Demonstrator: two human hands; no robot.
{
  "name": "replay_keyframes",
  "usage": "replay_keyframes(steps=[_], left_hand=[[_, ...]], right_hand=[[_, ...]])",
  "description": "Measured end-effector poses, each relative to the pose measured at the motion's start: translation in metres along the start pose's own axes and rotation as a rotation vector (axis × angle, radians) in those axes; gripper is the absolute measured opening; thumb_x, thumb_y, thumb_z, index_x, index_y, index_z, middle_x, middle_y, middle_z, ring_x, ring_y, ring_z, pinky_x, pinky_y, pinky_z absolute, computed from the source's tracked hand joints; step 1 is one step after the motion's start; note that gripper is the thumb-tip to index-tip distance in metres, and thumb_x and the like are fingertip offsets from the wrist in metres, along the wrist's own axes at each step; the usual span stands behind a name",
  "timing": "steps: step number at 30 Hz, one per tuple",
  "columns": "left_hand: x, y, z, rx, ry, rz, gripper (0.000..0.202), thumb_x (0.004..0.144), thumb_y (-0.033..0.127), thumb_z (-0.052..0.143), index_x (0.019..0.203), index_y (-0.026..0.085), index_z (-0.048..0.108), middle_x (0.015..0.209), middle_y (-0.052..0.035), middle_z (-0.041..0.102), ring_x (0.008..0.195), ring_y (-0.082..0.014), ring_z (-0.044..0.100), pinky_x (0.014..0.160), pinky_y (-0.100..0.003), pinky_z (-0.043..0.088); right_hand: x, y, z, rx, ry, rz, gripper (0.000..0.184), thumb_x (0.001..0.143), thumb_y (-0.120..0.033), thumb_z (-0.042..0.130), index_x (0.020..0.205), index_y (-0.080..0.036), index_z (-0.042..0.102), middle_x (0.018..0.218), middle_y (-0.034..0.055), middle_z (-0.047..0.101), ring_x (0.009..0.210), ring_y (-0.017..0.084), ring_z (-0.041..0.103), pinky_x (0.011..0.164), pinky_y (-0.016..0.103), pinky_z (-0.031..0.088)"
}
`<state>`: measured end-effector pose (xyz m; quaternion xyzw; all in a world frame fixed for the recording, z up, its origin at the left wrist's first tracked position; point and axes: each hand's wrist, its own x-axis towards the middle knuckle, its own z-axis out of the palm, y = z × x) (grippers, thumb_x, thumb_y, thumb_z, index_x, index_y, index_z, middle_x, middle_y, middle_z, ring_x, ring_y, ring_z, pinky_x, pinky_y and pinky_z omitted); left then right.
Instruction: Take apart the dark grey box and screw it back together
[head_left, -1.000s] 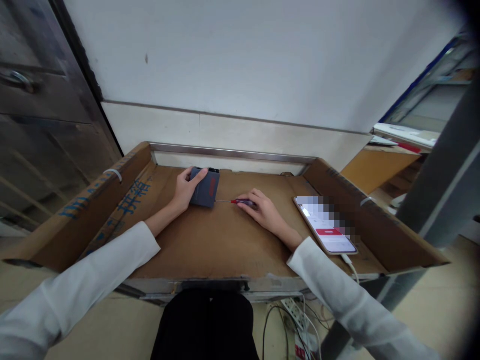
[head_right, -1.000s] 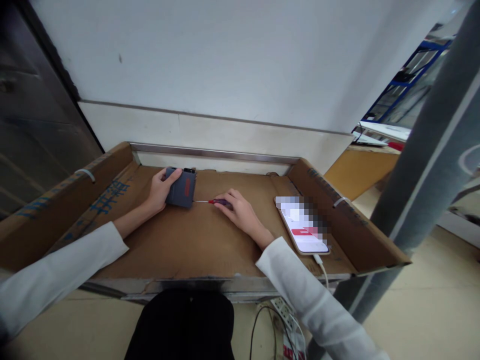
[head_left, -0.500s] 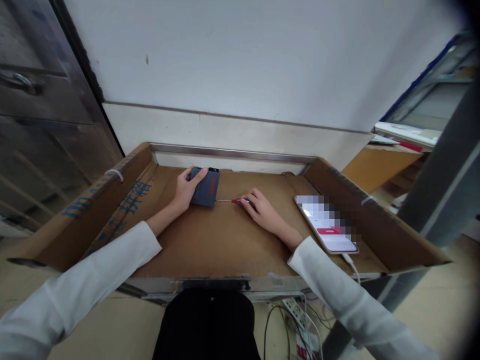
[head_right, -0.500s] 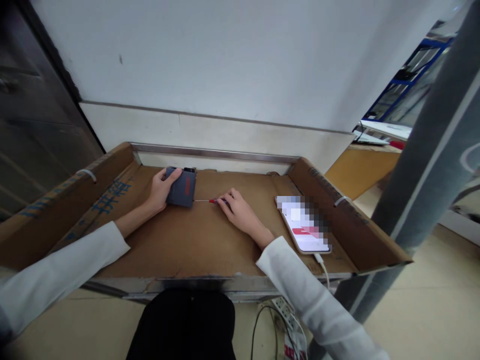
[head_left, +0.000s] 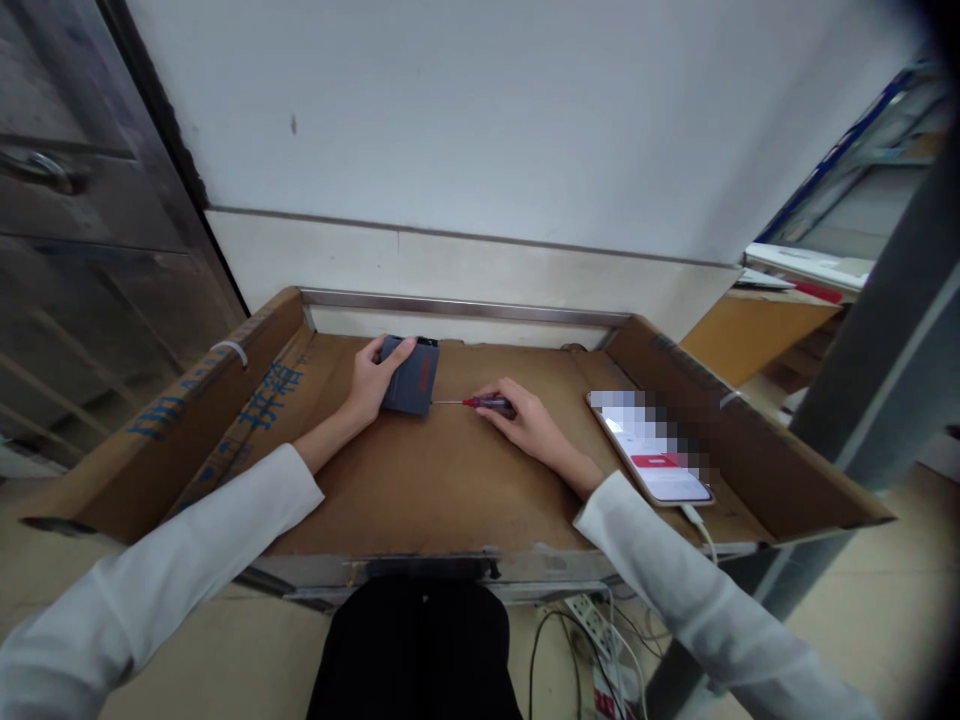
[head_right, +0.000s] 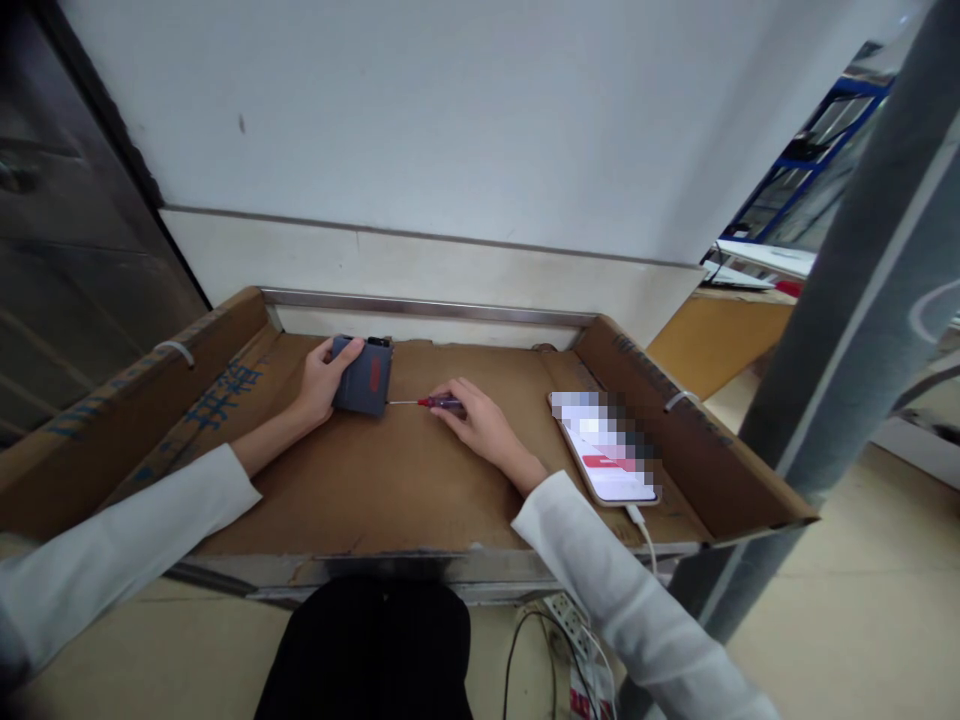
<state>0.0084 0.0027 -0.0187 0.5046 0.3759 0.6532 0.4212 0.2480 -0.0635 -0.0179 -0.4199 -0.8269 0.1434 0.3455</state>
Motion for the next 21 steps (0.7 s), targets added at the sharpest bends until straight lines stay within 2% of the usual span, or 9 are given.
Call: replay_keyframes(steps=[3, 6, 10, 15, 18, 21], left_hand=[[-0.0003, -0.0001, -0.0001, -0.005, 0.000, 0.002, 0.040, 0.065, 0.051, 0.076, 0.071, 0.016, 0.059, 0.066, 0.0010, 0.055, 0.056, -0.0096, 0.050, 0.052, -0.019, 0.042], [-0.0014, 0.0017, 0.0006, 0.006, -0.011, 0.002, 0.040, 0.065, 0.052, 0.076, 0.072, 0.016, 0.060, 0.067, 0.0007, 0.056, 0.057, -0.0097, 0.050, 0.052, -0.019, 0.042], [-0.0024, 0.0039, 0.0013, 0.018, -0.024, 0.009, 0.040, 0.065, 0.052, 0.077, 0.071, 0.016, 0.059, 0.066, 0.0012, 0.054, 0.056, -0.0094, 0.049, 0.052, -0.018, 0.041], [-0.0017, 0.0023, 0.0005, 0.005, -0.025, 0.017, 0.040, 0.066, 0.051, 0.076, 0.070, 0.016, 0.058, 0.065, 0.0018, 0.053, 0.056, -0.0087, 0.049, 0.052, -0.017, 0.041], [-0.0012, 0.0015, 0.0001, 0.011, -0.037, 0.015, 0.039, 0.066, 0.050, 0.077, 0.071, 0.016, 0.058, 0.066, 0.0019, 0.053, 0.056, -0.0085, 0.049, 0.052, -0.017, 0.040], [-0.0010, 0.0018, 0.0003, 0.013, -0.032, 0.014, 0.040, 0.065, 0.051, 0.077, 0.071, 0.016, 0.059, 0.066, 0.0019, 0.053, 0.056, -0.0088, 0.049, 0.052, -0.018, 0.041]], right_hand=[[0.0012, -0.0018, 0.0013, -0.122, -0.047, 0.032, 0.030, 0.096, -0.038, 0.039, 0.108, -0.020, 0.060, 0.103, 0.0091, 0.061, 0.101, 0.021, 0.055, 0.093, 0.039, 0.044], [0.0022, -0.0013, 0.0013, -0.176, -0.070, 0.028, 0.036, 0.097, -0.038, 0.033, 0.104, -0.018, 0.062, 0.098, 0.0101, 0.061, 0.096, 0.021, 0.053, 0.091, 0.040, 0.044], [0.0016, 0.0013, -0.0008, -0.127, -0.032, -0.010, 0.030, 0.094, -0.039, 0.044, 0.104, -0.020, 0.064, 0.094, 0.0077, 0.062, 0.092, 0.019, 0.054, 0.086, 0.037, 0.045], [0.0009, 0.0061, -0.0007, 0.060, 0.032, -0.019, 0.019, 0.086, -0.036, 0.059, 0.099, -0.023, 0.067, 0.096, 0.0044, 0.064, 0.089, 0.017, 0.060, 0.081, 0.032, 0.047], [0.0006, 0.0054, 0.0001, 0.067, 0.043, -0.004, 0.014, 0.086, -0.034, 0.061, 0.092, -0.023, 0.065, 0.095, 0.0034, 0.064, 0.088, 0.016, 0.061, 0.078, 0.030, 0.048], [0.0000, -0.0008, -0.0005, -0.009, -0.011, 0.025, 0.017, 0.088, -0.035, 0.057, 0.099, -0.024, 0.061, 0.099, 0.0034, 0.062, 0.092, 0.017, 0.060, 0.080, 0.031, 0.047]])
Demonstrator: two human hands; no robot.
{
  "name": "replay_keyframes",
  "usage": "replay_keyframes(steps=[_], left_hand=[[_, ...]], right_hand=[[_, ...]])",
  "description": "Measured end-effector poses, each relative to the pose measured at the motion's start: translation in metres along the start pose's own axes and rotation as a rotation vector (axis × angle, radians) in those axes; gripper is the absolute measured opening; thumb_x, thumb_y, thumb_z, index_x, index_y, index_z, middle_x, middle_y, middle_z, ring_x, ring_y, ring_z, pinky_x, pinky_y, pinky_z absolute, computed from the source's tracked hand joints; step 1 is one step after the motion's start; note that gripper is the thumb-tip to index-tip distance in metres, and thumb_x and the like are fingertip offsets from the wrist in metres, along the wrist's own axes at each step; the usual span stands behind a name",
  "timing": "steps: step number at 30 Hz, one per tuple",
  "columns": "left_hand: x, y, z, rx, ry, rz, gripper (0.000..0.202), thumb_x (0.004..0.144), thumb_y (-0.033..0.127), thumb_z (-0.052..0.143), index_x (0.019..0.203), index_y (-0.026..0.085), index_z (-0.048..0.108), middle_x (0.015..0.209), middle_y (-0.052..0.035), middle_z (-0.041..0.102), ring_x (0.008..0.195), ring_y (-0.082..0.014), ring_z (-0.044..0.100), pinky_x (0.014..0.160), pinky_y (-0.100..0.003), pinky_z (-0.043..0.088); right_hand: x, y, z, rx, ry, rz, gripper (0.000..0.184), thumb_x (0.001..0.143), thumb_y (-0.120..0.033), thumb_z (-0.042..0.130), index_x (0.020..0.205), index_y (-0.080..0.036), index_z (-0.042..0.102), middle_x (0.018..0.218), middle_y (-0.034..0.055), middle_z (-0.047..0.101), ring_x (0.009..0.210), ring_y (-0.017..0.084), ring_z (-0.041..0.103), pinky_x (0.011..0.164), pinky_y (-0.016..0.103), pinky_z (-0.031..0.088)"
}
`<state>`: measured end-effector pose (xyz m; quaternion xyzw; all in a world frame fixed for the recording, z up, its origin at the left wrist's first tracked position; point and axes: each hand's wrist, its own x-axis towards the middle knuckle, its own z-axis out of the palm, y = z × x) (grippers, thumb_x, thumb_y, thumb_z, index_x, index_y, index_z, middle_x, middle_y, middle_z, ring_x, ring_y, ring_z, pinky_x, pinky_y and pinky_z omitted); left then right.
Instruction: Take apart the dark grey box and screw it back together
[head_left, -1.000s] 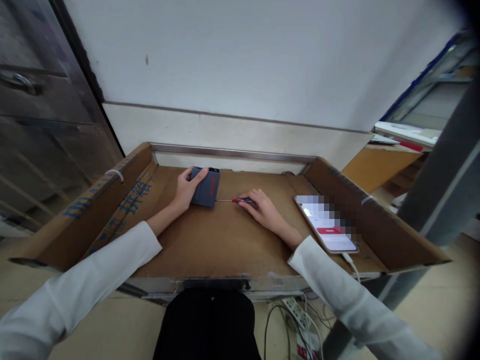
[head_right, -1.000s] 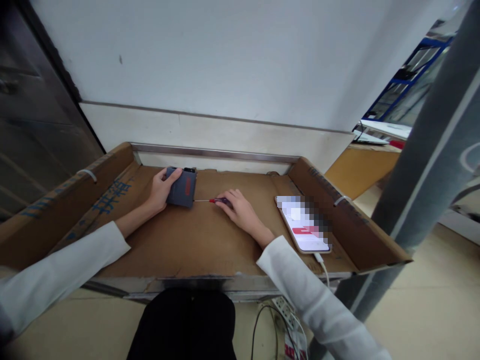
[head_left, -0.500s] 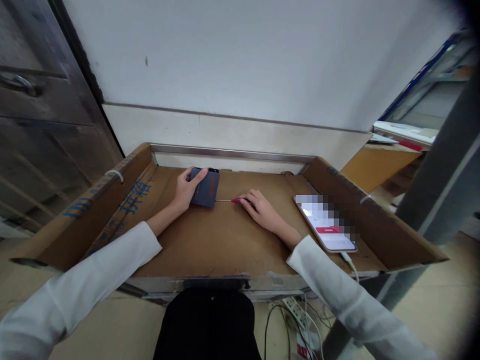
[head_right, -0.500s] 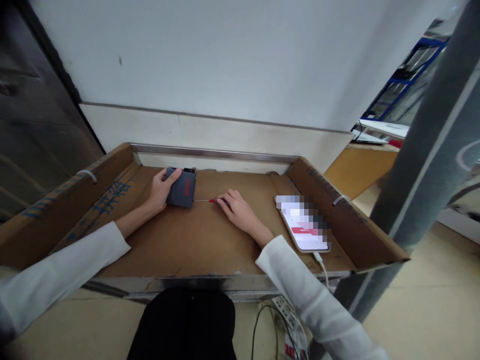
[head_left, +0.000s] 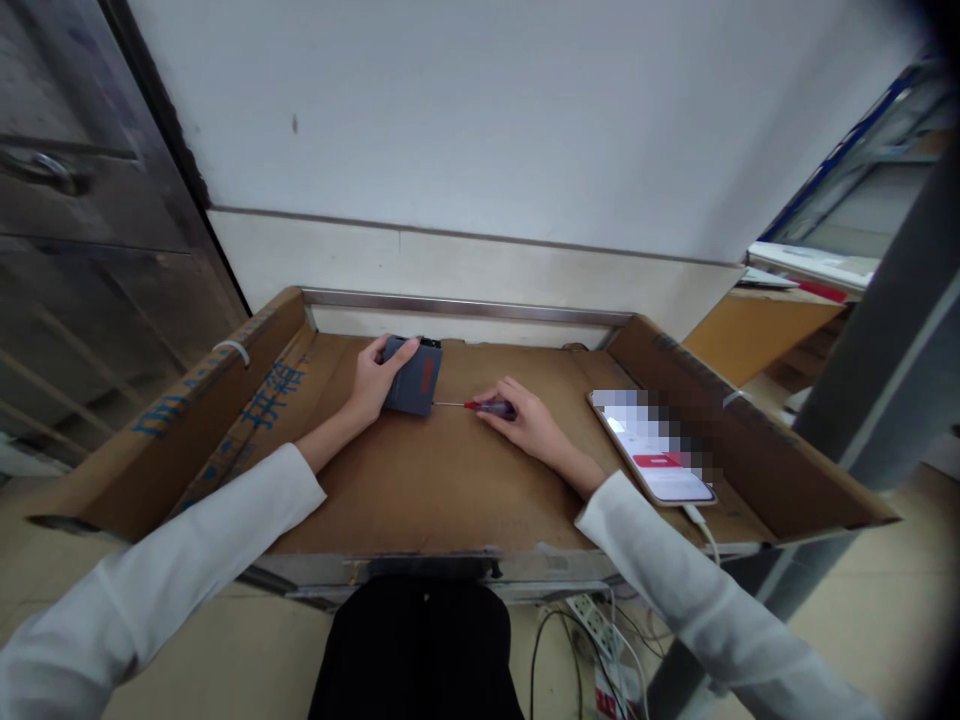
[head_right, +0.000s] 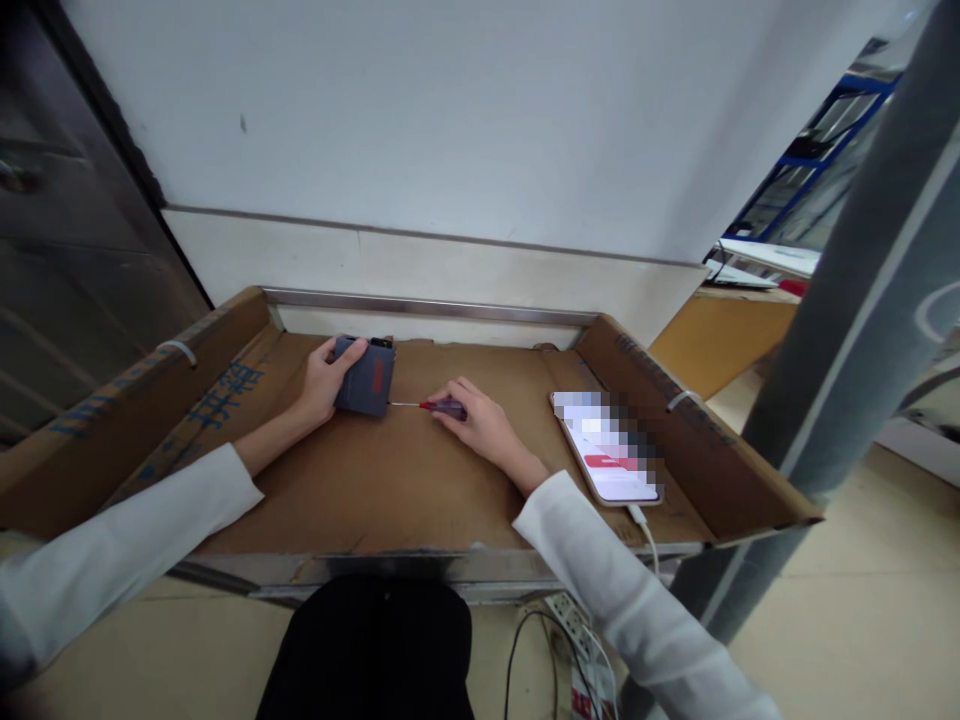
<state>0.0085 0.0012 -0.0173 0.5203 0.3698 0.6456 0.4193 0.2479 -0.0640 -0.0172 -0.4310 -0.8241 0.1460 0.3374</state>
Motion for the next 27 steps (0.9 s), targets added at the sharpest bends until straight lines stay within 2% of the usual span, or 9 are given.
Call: replay_keyframes(steps=[3, 6, 11, 16, 22, 27], left_hand=[[0.0000, 0.0007, 0.0004, -0.008, 0.020, -0.001, 0.040, 0.064, 0.052, 0.077, 0.071, 0.016, 0.059, 0.067, 0.0014, 0.054, 0.056, -0.0092, 0.050, 0.053, -0.018, 0.041], [-0.0001, 0.0004, 0.0004, 0.001, 0.032, -0.007, 0.040, 0.065, 0.052, 0.076, 0.072, 0.017, 0.060, 0.067, 0.0008, 0.056, 0.056, -0.0101, 0.051, 0.053, -0.019, 0.042], [0.0000, -0.0011, -0.0002, 0.015, 0.017, 0.000, 0.038, 0.065, 0.051, 0.076, 0.072, 0.017, 0.060, 0.066, 0.0009, 0.056, 0.056, -0.0104, 0.051, 0.052, -0.020, 0.042], [-0.0001, -0.0002, 0.0005, 0.011, 0.017, 0.004, 0.038, 0.065, 0.051, 0.076, 0.070, 0.017, 0.058, 0.065, 0.0019, 0.054, 0.056, -0.0097, 0.050, 0.052, -0.019, 0.041], [-0.0004, 0.0008, 0.0014, -0.004, 0.023, 0.004, 0.039, 0.066, 0.051, 0.076, 0.070, 0.017, 0.058, 0.065, 0.0017, 0.054, 0.055, -0.0089, 0.050, 0.051, -0.018, 0.041], [0.0006, -0.0012, 0.0005, 0.003, 0.040, -0.006, 0.040, 0.064, 0.052, 0.077, 0.070, 0.017, 0.058, 0.065, 0.0013, 0.054, 0.055, -0.0094, 0.050, 0.050, -0.018, 0.042]], right_hand=[[0.0000, -0.0055, -0.0005, -0.080, -0.034, 0.049, 0.025, 0.092, -0.039, 0.047, 0.107, -0.023, 0.059, 0.104, 0.0064, 0.059, 0.094, 0.018, 0.059, 0.084, 0.034, 0.047], [0.0010, -0.0044, 0.0002, -0.114, -0.051, 0.043, 0.034, 0.096, -0.039, 0.036, 0.103, -0.020, 0.062, 0.097, 0.0084, 0.057, 0.091, 0.018, 0.058, 0.086, 0.035, 0.046], [0.0027, 0.0015, 0.0001, -0.044, 0.000, -0.021, 0.028, 0.093, -0.039, 0.045, 0.100, -0.020, 0.065, 0.093, 0.0079, 0.059, 0.089, 0.018, 0.057, 0.082, 0.034, 0.047], [0.0025, 0.0003, -0.0016, -0.003, 0.013, -0.039, 0.017, 0.089, -0.037, 0.055, 0.095, -0.022, 0.061, 0.097, 0.0046, 0.068, 0.091, 0.019, 0.060, 0.089, 0.038, 0.042], [0.0014, -0.0059, -0.0015, -0.073, -0.031, -0.009, 0.022, 0.093, -0.039, 0.048, 0.104, -0.023, 0.058, 0.103, 0.0041, 0.068, 0.095, 0.020, 0.057, 0.087, 0.038, 0.043], [0.0040, -0.0049, 0.0015, -0.171, -0.073, 0.016, 0.032, 0.098, -0.038, 0.032, 0.098, -0.020, 0.060, 0.099, 0.0074, 0.067, 0.094, 0.020, 0.057, 0.093, 0.043, 0.039]])
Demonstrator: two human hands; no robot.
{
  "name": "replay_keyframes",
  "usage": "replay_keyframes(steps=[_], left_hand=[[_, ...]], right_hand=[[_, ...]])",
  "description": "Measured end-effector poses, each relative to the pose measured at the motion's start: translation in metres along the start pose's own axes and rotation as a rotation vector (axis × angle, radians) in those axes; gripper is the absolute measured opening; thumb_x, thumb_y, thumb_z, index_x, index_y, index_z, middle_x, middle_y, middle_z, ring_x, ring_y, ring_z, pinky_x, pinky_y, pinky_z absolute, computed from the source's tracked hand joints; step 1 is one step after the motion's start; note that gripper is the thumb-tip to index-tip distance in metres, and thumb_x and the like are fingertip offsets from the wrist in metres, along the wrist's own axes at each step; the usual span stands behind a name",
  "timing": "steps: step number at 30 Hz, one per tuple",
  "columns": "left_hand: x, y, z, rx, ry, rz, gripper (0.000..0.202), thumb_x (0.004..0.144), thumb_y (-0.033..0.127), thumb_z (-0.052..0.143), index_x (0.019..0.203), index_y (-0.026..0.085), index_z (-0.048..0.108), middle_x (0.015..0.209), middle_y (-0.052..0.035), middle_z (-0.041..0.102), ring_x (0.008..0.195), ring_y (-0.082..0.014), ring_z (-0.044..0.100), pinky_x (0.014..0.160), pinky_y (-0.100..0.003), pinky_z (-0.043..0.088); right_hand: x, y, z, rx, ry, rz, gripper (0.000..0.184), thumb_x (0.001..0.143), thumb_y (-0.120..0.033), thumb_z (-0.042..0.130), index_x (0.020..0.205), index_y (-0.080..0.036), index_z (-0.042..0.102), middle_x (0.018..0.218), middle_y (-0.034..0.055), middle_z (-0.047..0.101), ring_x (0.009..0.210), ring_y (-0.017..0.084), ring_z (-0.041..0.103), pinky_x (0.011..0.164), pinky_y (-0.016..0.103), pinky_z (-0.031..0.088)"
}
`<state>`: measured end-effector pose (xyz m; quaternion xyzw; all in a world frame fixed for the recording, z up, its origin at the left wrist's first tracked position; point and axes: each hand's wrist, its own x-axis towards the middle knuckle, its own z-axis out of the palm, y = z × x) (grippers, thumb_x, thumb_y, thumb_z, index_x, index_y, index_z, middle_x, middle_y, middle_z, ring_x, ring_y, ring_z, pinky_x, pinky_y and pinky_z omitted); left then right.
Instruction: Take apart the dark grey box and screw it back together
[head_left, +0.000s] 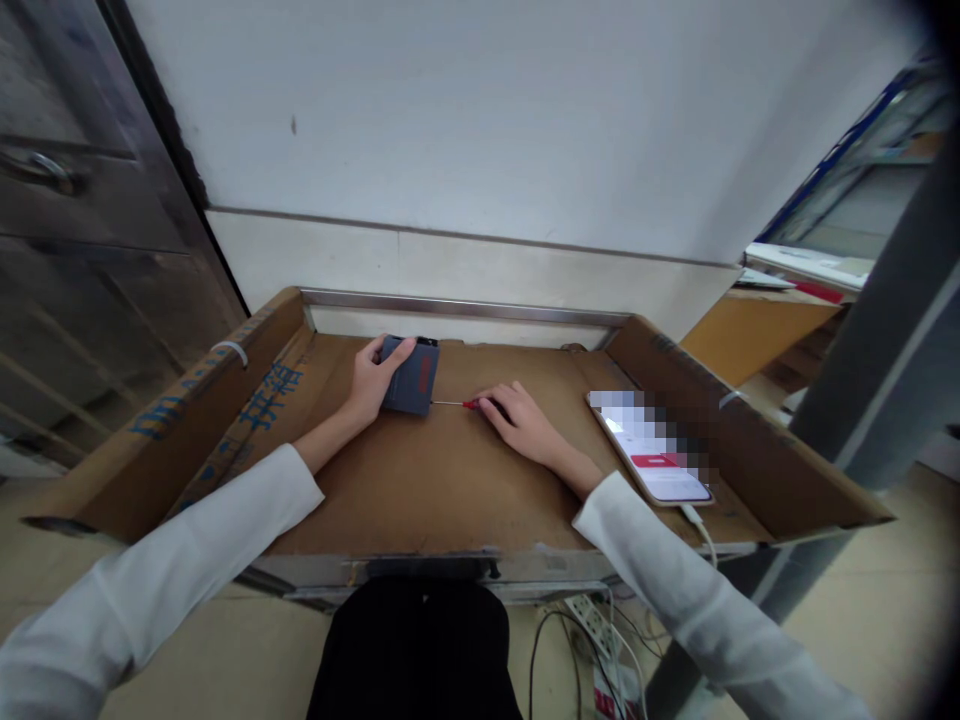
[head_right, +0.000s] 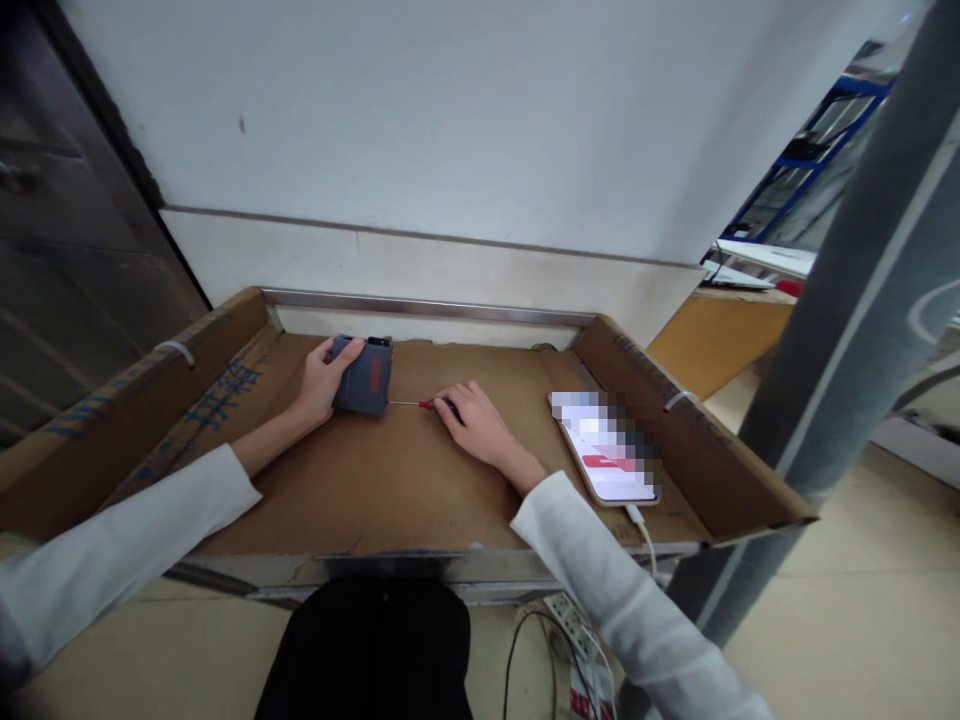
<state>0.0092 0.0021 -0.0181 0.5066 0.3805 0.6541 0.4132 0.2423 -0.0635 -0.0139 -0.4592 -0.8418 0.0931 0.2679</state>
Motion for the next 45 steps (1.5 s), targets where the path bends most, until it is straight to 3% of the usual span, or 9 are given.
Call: replay_keyframes(steps=[10, 15, 19, 23, 32, 45], left_hand=[[-0.0011, 0.0020, 0.0007, 0.006, -0.013, 0.004, 0.039, 0.065, 0.052, 0.075, 0.070, 0.017, 0.059, 0.065, 0.0010, 0.055, 0.055, -0.0104, 0.050, 0.052, -0.020, 0.041], [-0.0020, 0.0041, 0.0016, 0.000, -0.015, 0.004, 0.039, 0.065, 0.051, 0.076, 0.071, 0.017, 0.059, 0.065, 0.0018, 0.055, 0.056, -0.0094, 0.050, 0.052, -0.018, 0.042], [-0.0008, 0.0026, 0.0006, 0.006, 0.009, 0.007, 0.040, 0.065, 0.053, 0.076, 0.069, 0.017, 0.057, 0.065, 0.0020, 0.054, 0.055, -0.0096, 0.050, 0.052, -0.019, 0.042], [0.0003, 0.0009, -0.0002, 0.008, 0.011, 0.001, 0.040, 0.065, 0.053, 0.075, 0.069, 0.017, 0.057, 0.064, 0.0018, 0.054, 0.055, -0.0100, 0.050, 0.051, -0.019, 0.041], [0.0010, -0.0008, -0.0003, -0.004, 0.030, -0.014, 0.041, 0.064, 0.054, 0.076, 0.070, 0.017, 0.059, 0.066, 0.0008, 0.054, 0.056, -0.0099, 0.051, 0.051, -0.020, 0.043], [0.0002, 0.0011, 0.0009, -0.021, 0.052, -0.034, 0.044, 0.063, 0.055, 0.077, 0.070, 0.016, 0.058, 0.066, 0.0009, 0.054, 0.056, -0.0096, 0.049, 0.052, -0.020, 0.043]], right_hand=[[-0.0022, 0.0061, -0.0020, 0.198, 0.096, -0.067, 0.015, 0.089, -0.033, 0.055, 0.098, -0.024, 0.064, 0.097, 0.0062, 0.062, 0.094, 0.020, 0.056, 0.087, 0.039, 0.044], [-0.0020, 0.0040, -0.0020, 0.222, 0.045, -0.065, 0.013, 0.090, -0.029, 0.053, 0.098, -0.023, 0.062, 0.096, 0.0055, 0.060, 0.094, 0.018, 0.056, 0.087, 0.035, 0.046], [-0.0015, 0.0011, -0.0007, 0.167, 0.043, -0.016, 0.022, 0.090, -0.037, 0.052, 0.106, -0.022, 0.059, 0.101, 0.0070, 0.061, 0.095, 0.019, 0.057, 0.088, 0.038, 0.047], [-0.0011, 0.0014, 0.0004, 0.114, 0.017, 0.017, 0.028, 0.094, -0.039, 0.042, 0.096, -0.020, 0.063, 0.093, 0.0073, 0.061, 0.089, 0.019, 0.059, 0.086, 0.037, 0.047], [-0.0017, 0.0050, -0.0024, 0.134, 0.050, -0.087, 0.016, 0.090, -0.034, 0.054, 0.100, -0.023, 0.061, 0.100, 0.0059, 0.065, 0.095, 0.021, 0.056, 0.088, 0.038, 0.044], [-0.0012, 0.0062, -0.0007, 0.129, 0.107, -0.005, 0.014, 0.090, -0.029, 0.053, 0.101, -0.023, 0.059, 0.103, 0.0048, 0.067, 0.096, 0.021, 0.059, 0.090, 0.038, 0.044]])
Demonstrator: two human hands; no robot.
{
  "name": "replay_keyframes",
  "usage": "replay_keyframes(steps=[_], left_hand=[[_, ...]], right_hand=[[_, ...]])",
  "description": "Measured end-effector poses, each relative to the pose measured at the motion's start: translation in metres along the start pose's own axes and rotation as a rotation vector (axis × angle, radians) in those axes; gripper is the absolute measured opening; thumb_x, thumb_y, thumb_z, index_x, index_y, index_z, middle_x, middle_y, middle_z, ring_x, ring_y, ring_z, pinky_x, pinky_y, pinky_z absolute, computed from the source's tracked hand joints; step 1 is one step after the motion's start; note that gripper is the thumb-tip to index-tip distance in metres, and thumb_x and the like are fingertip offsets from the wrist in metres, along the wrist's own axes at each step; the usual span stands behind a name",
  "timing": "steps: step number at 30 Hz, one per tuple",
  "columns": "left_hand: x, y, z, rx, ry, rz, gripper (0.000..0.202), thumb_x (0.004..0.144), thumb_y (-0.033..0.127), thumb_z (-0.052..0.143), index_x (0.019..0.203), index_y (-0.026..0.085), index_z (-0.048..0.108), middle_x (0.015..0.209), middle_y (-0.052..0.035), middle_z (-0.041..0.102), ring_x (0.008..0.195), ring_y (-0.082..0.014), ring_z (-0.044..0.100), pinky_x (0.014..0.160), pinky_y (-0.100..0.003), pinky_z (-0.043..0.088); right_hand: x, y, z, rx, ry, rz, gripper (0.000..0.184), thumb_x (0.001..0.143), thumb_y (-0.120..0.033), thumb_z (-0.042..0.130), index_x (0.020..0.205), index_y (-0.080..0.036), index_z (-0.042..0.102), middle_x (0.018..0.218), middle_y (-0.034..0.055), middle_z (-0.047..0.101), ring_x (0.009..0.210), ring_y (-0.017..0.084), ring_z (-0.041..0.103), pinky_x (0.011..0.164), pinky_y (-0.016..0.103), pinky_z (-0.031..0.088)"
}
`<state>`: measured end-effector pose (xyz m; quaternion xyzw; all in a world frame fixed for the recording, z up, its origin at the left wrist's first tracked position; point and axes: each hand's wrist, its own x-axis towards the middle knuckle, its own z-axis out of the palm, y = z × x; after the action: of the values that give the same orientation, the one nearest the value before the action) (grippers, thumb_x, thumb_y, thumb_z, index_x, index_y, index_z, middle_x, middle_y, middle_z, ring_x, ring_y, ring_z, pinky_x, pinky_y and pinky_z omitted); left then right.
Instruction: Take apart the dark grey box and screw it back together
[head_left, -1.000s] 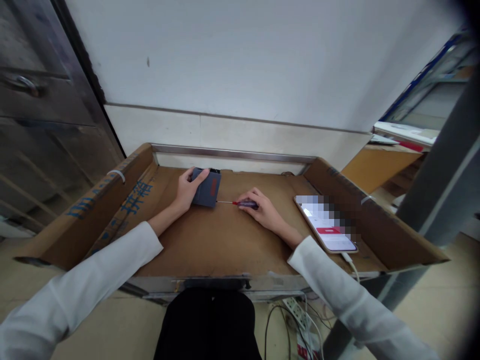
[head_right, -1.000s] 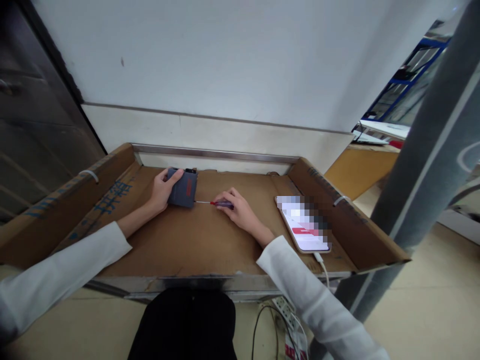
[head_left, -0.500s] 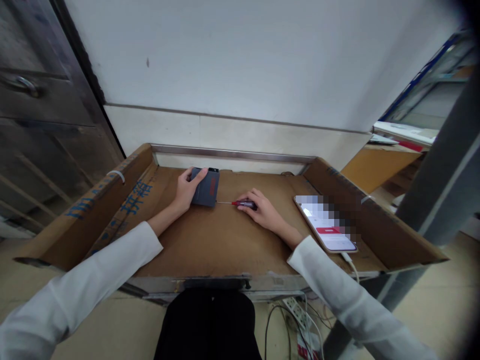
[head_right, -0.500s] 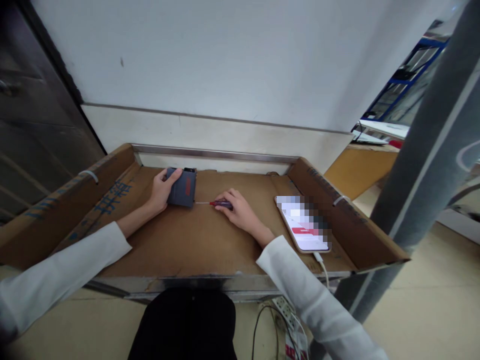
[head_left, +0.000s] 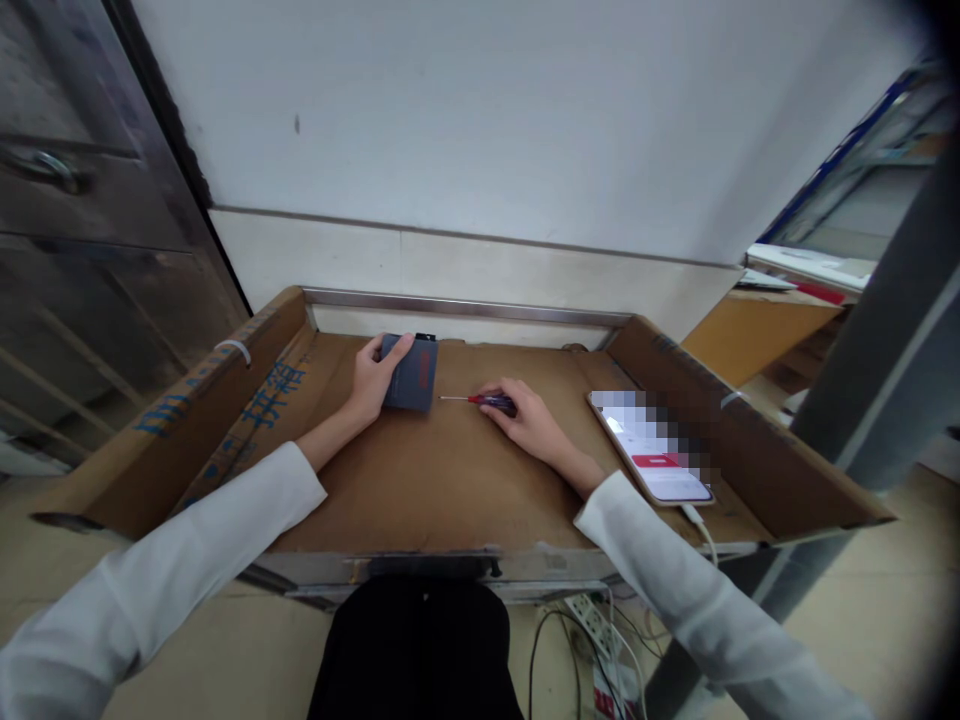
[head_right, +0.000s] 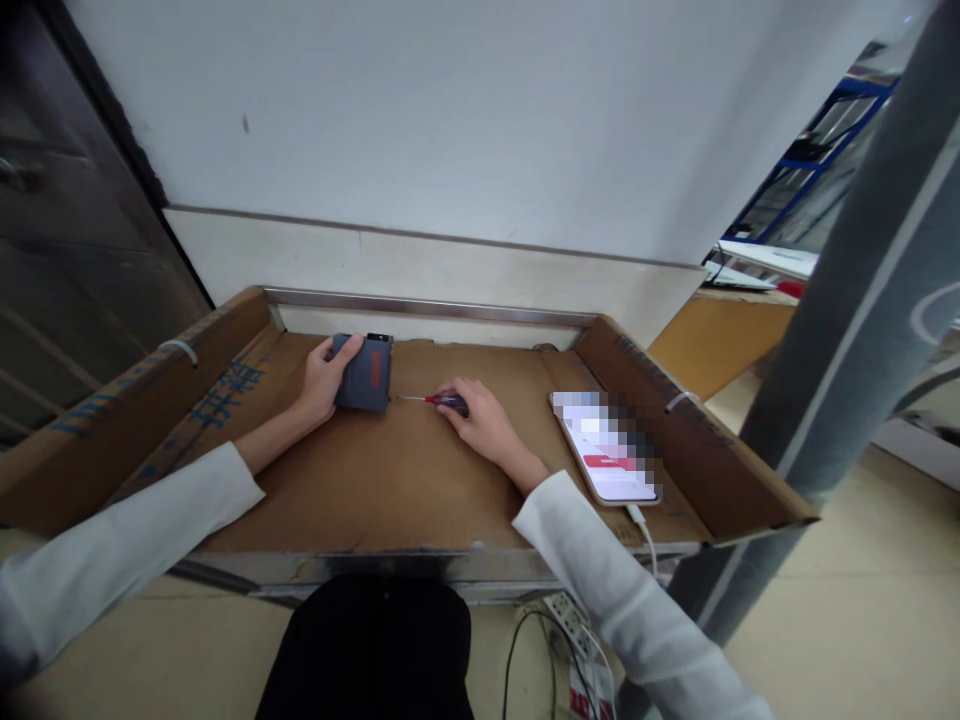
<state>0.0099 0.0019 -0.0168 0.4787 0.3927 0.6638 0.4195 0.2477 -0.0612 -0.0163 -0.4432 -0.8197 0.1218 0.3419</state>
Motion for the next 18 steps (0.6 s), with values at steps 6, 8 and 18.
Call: replay_keyframes(steps=[6, 8, 18], left_hand=[[0.0016, 0.0028, 0.0005, -0.017, 0.121, 0.040, 0.048, 0.063, 0.060, 0.074, 0.070, 0.016, 0.057, 0.066, 0.0009, 0.055, 0.056, -0.0098, 0.050, 0.052, -0.020, 0.043], [0.0027, 0.0041, 0.0007, -0.046, 0.162, 0.039, 0.050, 0.062, 0.062, 0.073, 0.071, 0.016, 0.058, 0.068, -0.0002, 0.057, 0.057, -0.0105, 0.051, 0.054, -0.021, 0.044], [0.0053, 0.0008, -0.0001, -0.114, 0.115, -0.094, 0.051, 0.063, 0.065, 0.070, 0.074, 0.016, 0.059, 0.070, -0.0013, 0.060, 0.061, -0.0127, 0.056, 0.056, -0.023, 0.047]], right_hand=[[-0.0011, -0.0006, 0.0015, -0.008, -0.014, -0.011, 0.019, 0.092, -0.029, 0.048, 0.107, -0.022, 0.058, 0.106, 0.0059, 0.065, 0.100, 0.020, 0.057, 0.093, 0.037, 0.044], [-0.0009, -0.0019, 0.0012, -0.022, -0.054, -0.040, 0.020, 0.093, -0.028, 0.047, 0.108, -0.023, 0.059, 0.106, 0.0057, 0.065, 0.100, 0.020, 0.056, 0.092, 0.038, 0.044], [-0.0001, -0.0006, 0.0009, -0.061, 0.174, -0.019, 0.020, 0.092, -0.028, 0.049, 0.109, -0.022, 0.058, 0.105, 0.0065, 0.065, 0.098, 0.021, 0.058, 0.089, 0.038, 0.046]])
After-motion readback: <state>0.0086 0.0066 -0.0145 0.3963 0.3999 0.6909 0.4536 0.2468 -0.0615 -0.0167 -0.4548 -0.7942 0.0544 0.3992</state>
